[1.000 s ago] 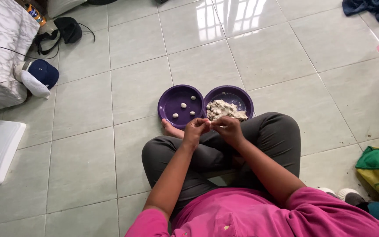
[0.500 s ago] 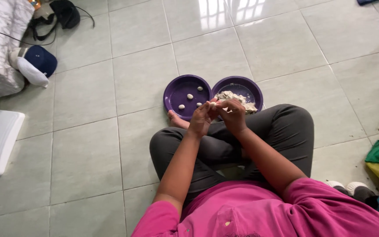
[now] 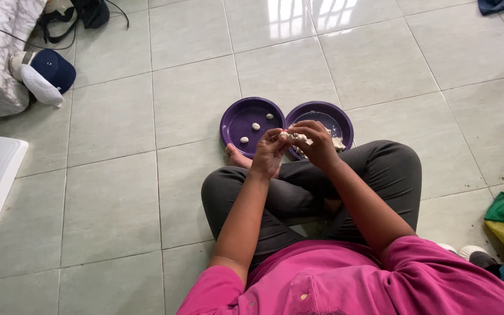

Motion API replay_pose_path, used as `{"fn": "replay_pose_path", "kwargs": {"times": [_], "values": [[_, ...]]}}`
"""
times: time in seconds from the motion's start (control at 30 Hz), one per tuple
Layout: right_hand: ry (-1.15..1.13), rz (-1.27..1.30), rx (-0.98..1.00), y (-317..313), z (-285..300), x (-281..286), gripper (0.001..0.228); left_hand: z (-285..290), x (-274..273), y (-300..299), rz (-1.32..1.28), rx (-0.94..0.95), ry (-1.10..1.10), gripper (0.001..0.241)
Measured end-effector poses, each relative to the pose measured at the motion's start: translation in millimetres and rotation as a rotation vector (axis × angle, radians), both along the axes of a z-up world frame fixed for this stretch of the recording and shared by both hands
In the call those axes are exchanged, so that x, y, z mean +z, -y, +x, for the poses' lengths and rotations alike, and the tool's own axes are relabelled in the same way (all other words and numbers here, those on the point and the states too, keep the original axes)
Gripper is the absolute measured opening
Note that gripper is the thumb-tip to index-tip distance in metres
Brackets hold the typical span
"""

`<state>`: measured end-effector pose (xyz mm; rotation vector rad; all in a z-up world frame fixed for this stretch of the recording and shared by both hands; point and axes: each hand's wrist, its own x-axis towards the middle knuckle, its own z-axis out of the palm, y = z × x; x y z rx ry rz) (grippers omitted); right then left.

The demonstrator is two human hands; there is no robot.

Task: Rolling small pieces of dough into balls and placing them on a plate

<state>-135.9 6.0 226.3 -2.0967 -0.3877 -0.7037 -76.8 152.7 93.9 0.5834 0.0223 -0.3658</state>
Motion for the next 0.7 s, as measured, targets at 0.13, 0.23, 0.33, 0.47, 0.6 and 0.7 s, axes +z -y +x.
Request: {"fn": "replay_pose_path", "kwargs": {"times": [0.13, 0.23, 0.33, 0.47, 0.6, 0.7], "values": [[0.004, -0.019, 0.044, -0.1, 0.7, -6.9, 0.037, -6.1, 17.3, 0.5, 0.060, 0.016, -0.009, 0.023], [0.011, -0.041, 0.093, 1.5, 1.0, -6.9, 0.041, -3.4, 7.8, 3.4, 0.117, 0.023, 0.017, 0.024], [0.027, -0.007, 0.064, 4.9, 3.2, -6.4, 0.033, -6.8, 13.7, 6.2, 0.140, 0.019, -0.007, 0.024], [0.033, 0.051, 0.003, 12.4, 5.3, -13.7, 0.028, -14.2, 38.6, 2.6, 0.069, -0.071, 0.000, 0.022], [0.060, 0.053, -0.004, 15.7, -0.7, -17.4, 0.020, -18.2, 32.0, 1.6, -0.055, -0.179, -0.006, 0.021], [0.067, 0.059, 0.001, 14.6, -4.9, -17.4, 0.016, -14.9, 23.5, 1.2, -0.075, -0.223, 0.000, 0.020]]}}
